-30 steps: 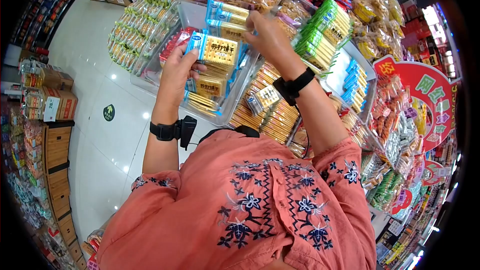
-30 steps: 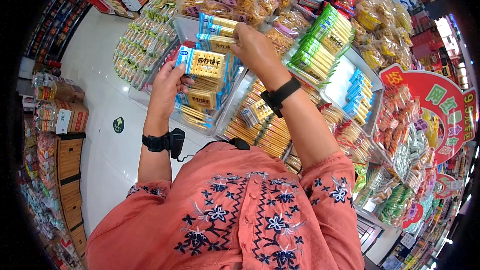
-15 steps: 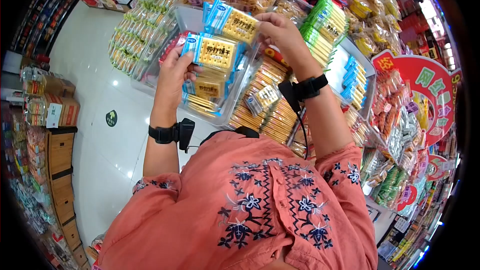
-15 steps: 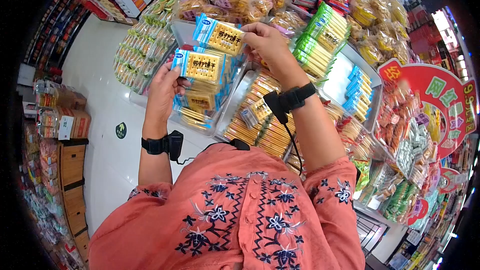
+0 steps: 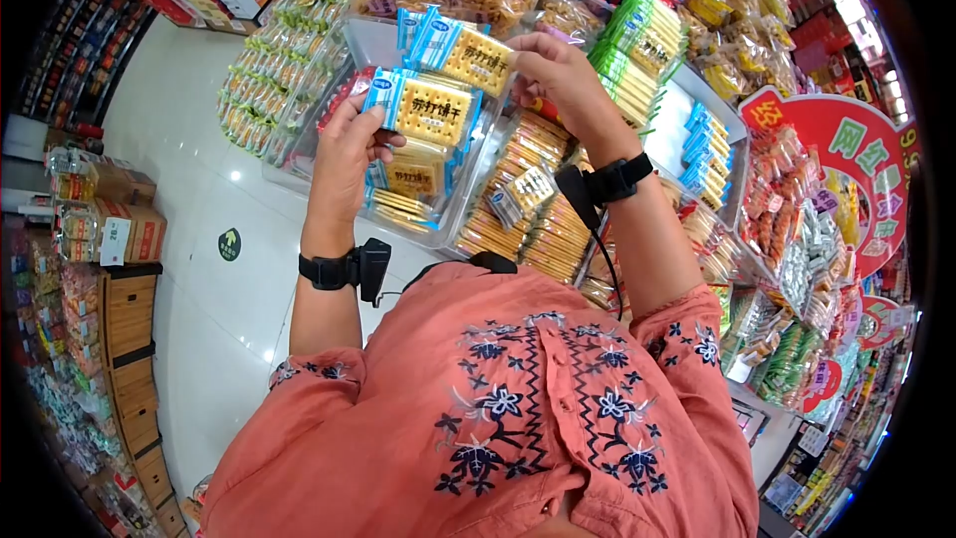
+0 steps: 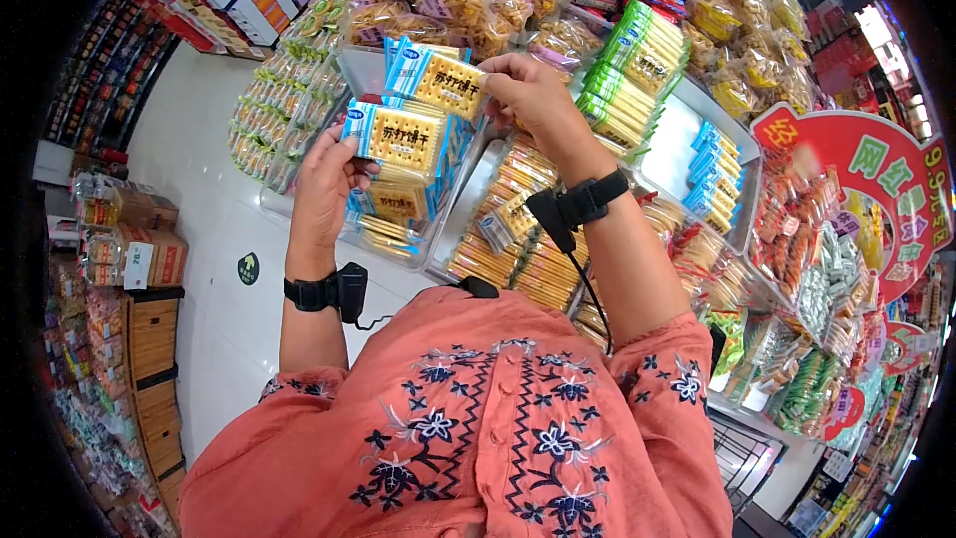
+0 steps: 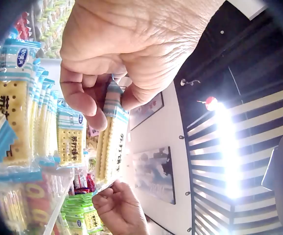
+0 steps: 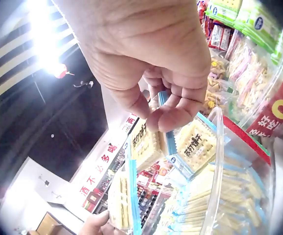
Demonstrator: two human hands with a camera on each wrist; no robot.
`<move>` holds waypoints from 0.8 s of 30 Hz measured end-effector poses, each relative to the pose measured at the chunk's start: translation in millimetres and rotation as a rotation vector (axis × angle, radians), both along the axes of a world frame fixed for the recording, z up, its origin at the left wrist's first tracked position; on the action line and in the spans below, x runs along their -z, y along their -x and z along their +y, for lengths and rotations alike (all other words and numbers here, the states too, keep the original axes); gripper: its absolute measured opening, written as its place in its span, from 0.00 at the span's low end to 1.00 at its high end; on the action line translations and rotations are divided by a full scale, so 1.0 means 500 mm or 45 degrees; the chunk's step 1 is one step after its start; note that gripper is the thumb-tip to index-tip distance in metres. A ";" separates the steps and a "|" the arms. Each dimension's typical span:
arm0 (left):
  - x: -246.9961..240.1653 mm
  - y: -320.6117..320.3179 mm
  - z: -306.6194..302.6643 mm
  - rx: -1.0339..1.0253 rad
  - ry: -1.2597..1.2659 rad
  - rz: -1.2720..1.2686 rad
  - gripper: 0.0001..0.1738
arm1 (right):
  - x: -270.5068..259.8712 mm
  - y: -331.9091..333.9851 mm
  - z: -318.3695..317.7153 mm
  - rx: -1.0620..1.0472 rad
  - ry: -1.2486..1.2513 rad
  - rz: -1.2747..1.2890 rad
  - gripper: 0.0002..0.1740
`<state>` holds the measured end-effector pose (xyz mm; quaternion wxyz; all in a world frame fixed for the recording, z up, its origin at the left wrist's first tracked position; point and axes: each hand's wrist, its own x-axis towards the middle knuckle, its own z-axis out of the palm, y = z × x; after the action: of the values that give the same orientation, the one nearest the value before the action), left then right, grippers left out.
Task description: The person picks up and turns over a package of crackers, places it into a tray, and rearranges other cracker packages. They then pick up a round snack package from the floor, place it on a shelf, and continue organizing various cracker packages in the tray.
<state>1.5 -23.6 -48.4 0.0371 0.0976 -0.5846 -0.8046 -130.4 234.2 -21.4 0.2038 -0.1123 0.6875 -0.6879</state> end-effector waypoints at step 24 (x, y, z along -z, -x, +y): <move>-0.016 -0.003 0.041 0.039 -0.004 0.004 0.14 | 0.006 -0.020 0.032 0.000 0.040 0.008 0.10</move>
<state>3.2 -3.2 -40.5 0.0255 0.0875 -0.5847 -0.8061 -120.1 250.3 -24.5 0.1999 -0.1177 0.6771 -0.6984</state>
